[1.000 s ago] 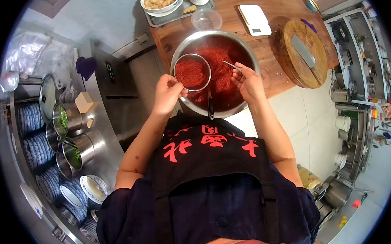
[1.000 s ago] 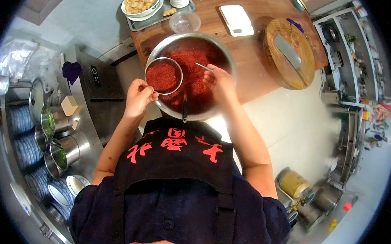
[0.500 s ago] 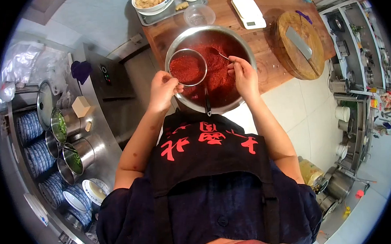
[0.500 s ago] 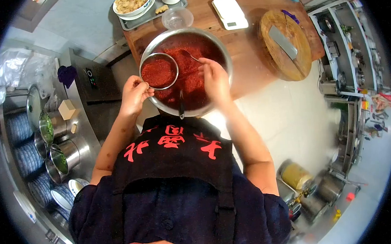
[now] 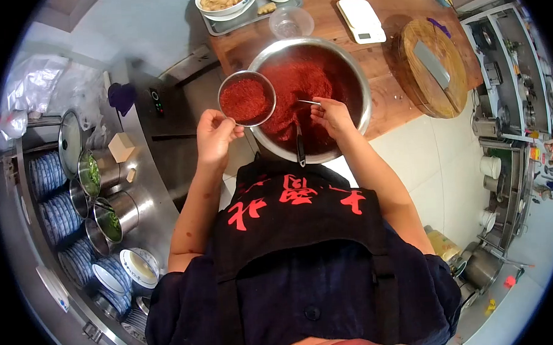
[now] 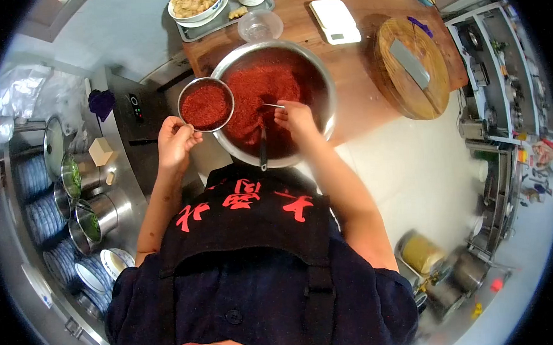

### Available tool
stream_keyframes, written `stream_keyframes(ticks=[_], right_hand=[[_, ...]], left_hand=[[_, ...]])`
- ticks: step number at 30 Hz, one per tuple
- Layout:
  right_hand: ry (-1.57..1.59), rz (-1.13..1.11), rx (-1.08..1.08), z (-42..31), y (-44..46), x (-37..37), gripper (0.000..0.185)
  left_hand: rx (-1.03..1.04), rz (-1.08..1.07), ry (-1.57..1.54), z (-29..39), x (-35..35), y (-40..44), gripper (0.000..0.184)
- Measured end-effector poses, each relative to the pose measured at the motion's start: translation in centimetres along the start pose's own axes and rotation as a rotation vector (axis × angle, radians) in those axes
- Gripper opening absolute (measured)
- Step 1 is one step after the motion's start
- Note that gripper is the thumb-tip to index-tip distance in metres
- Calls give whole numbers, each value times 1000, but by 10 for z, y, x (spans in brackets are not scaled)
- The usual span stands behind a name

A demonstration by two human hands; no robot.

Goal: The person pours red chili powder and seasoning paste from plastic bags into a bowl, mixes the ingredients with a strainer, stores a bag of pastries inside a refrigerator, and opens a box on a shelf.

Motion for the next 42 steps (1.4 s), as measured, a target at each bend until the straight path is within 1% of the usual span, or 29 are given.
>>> stream_keyframes(ticks=[5, 8, 11, 12, 15, 16, 19, 20, 23, 24, 28, 31, 32, 36, 38, 42], right_hand=[[33, -62, -80, -31, -22, 3, 25], [58, -80, -130, -60, -53, 17, 25], [96, -137, -173, -78, -82, 39, 25], [67, -191, -186, -80, -90, 48, 25], [-280, -240, -379, -82, -116, 78, 23], [-431, -284, -562, -87, -125, 87, 22], [-352, -236, -654, -104, -124, 86, 22], [-236, -246, -617, -105, -114, 79, 23], [-406, -123, -466, -91, -58, 49, 23], [-446, -126, -488, -83, -35, 38, 23], [-549, -61, -419, -52, 9, 27, 24], [-534, -95, -264, -18, 33, 33, 24], [-454, -86, -200, -10, 38, 30, 24], [-213, -11, -71, -8, 33, 11, 25], [-131, -24, -68, -18, 19, 9, 25], [-17, -75, -108, -49, -15, 12, 24]], left_hand=[[17, -17, 26, 2, 7, 3, 7], [41, -38, 72, 1, 15, 7, 8], [34, -58, 82, -1, 26, 10, 8], [27, -66, 79, -1, 29, 10, 9], [-12, -116, 11, -11, 38, 13, 9], [-22, -115, 1, -12, 39, 12, 9], [-44, -92, -18, -12, 36, 8, 9], [-41, -75, -19, -10, 31, 5, 9], [-17, -46, -30, -7, 15, -1, 7], [-10, -29, -24, -6, 8, -4, 7], [9, 59, 2, -3, -12, -16, 6], [17, 91, -13, -7, -22, -20, 6], [19, 97, -22, -8, -24, -20, 6], [26, 88, -20, -8, -23, -21, 7], [24, 79, -30, -8, -19, -19, 9], [9, 45, 22, -2, 0, -14, 7]])
Point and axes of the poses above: each hand's wrist, its own y-axis towards the middle knuckle, its own x-axis out of the palm, z = x × y, the point moved 10 cm from there along y, towards the middle knuckle, and after that the axes turned 10 degrees about y, right-handed, at the moved point
